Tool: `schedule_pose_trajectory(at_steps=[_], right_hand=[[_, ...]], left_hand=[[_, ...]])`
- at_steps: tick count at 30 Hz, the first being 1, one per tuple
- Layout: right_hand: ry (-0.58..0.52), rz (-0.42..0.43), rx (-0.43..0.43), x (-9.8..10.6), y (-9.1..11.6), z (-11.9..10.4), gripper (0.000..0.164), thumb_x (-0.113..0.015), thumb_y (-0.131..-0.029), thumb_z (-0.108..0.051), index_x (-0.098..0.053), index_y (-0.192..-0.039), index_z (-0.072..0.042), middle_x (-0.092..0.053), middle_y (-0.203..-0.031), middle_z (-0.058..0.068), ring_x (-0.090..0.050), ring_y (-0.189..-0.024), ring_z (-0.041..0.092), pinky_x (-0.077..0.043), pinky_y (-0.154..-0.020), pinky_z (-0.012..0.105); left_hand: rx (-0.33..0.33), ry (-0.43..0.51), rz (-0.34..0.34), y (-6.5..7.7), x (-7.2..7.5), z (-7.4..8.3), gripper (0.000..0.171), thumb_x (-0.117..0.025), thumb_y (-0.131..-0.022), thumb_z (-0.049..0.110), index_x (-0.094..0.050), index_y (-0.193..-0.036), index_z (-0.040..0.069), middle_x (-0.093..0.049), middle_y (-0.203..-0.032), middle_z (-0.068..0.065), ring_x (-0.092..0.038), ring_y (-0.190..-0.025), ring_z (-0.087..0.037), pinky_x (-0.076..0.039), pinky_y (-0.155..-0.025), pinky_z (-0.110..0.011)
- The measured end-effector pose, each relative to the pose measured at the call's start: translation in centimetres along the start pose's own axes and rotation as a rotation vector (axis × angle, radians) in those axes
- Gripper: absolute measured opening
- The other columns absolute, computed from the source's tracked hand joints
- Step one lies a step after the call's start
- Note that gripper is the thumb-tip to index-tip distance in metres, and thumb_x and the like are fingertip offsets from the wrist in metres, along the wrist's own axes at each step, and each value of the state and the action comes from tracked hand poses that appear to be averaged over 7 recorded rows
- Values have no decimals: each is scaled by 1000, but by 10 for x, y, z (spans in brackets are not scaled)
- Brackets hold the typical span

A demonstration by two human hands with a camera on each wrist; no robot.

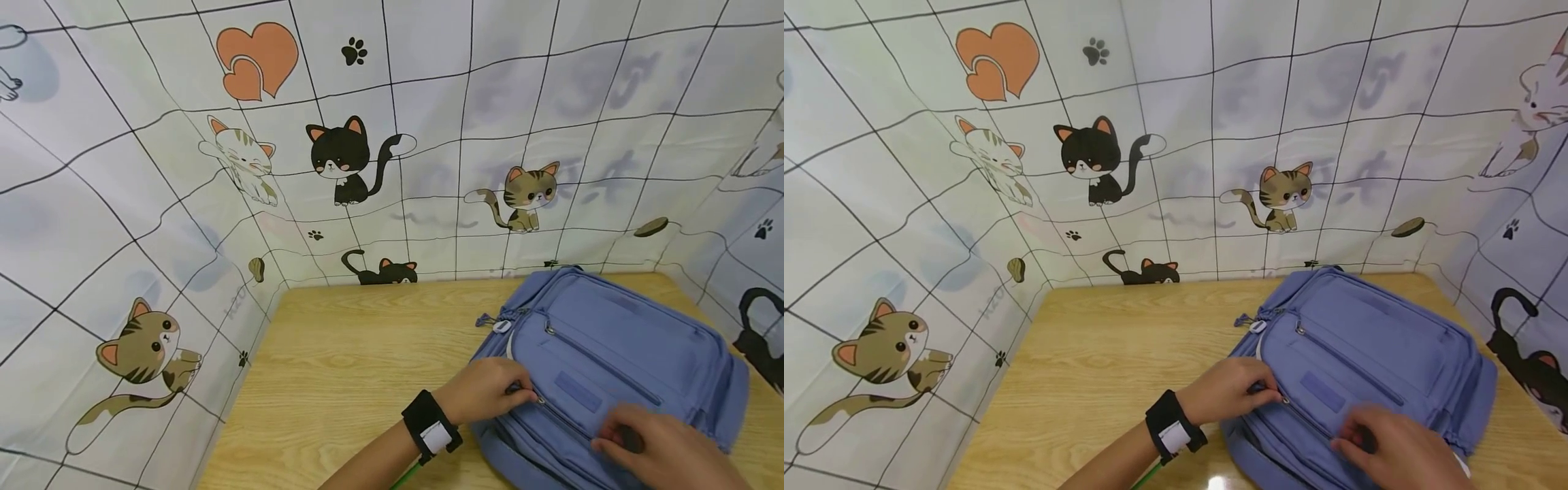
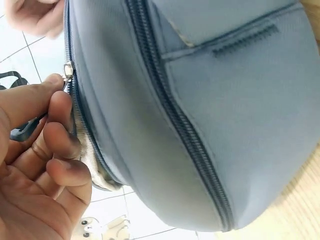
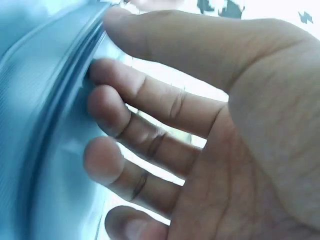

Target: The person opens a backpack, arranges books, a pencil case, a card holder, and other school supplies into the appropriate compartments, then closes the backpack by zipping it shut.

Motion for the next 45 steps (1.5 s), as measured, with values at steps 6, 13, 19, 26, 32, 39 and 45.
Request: schedule_pose_trajectory(at_steps=[6, 13, 19, 26, 32, 39, 45], right_hand=[[95, 119, 143, 10, -16, -37, 27, -85, -86, -48, -68, -97, -31, -60, -86, -16, -51, -71, -2, -46, -63, 30], [125, 151, 172, 12, -25, -47, 28, -88, -86, -28, -61, -82, -31, -51, -74, -16, -43, -62, -3, -38, -58, 28], [82, 141, 158, 14, -25, -43, 25, -86, -87, -26, -61, -82, -29, -52, -72, -14, -43, -61, -2, -38, -58, 28], [68, 122, 160, 15, -22, -42, 24, -84, -88, -25, -61, -81, -28, -51, -71, -13, -42, -60, 0, -37, -58, 28], [48, 63, 145, 11, -23, -43, 23, -83, -89, -25, -61, -81, -27, -52, -71, -11, -43, -61, 3, -38, -59, 30], [25, 58, 164, 11, -25, -46, 23, -82, -91, -25, -61, -81, -27, -51, -71, -11, -43, -60, 3, -37, -59, 29], [8, 65, 198, 8, -27, -49, 23, -82, -90, -24, -60, -81, -28, -50, -70, -12, -43, -59, 1, -37, -58, 28]], left_hand=[[-24, -8, 2, -5, 1, 4, 14, -68, -106, 32, -76, -106, 20, -74, -99, 12, -57, -84, 9, -42, -77, -2], [-20, 5, 20, -9, -1, -3, 14, -68, -106, 31, -76, -104, 20, -73, -99, 12, -57, -84, 10, -41, -77, -2], [58, 34, 64, -10, 8, -27, 15, -67, -106, 31, -77, -105, 20, -76, -99, 11, -56, -79, 10, -40, -71, -5], [113, 150, 95, -21, 9, -61, 13, -68, -105, 26, -75, -107, 15, -78, -98, 4, -51, -69, 6, -37, -63, -8], [197, 186, 93, -39, 2, -84, 12, -69, -104, 25, -76, -106, 14, -79, -100, 4, -58, -76, 9, -43, -67, -7], [237, 179, 116, -61, 5, -97, 13, -71, -103, 25, -77, -105, 14, -79, -98, 5, -58, -73, 9, -44, -65, -7], [272, 168, 116, -69, 3, -106, 14, -70, -104, 27, -76, -106, 15, -76, -95, 6, -55, -69, 7, -42, -63, -8]])
Point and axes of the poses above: each hand's wrist, its own y-axis away from the middle knuckle, its own x-axis out of the back of the hand, z = x × y, the point moved 4 cm from there along -y, towards the middle knuckle
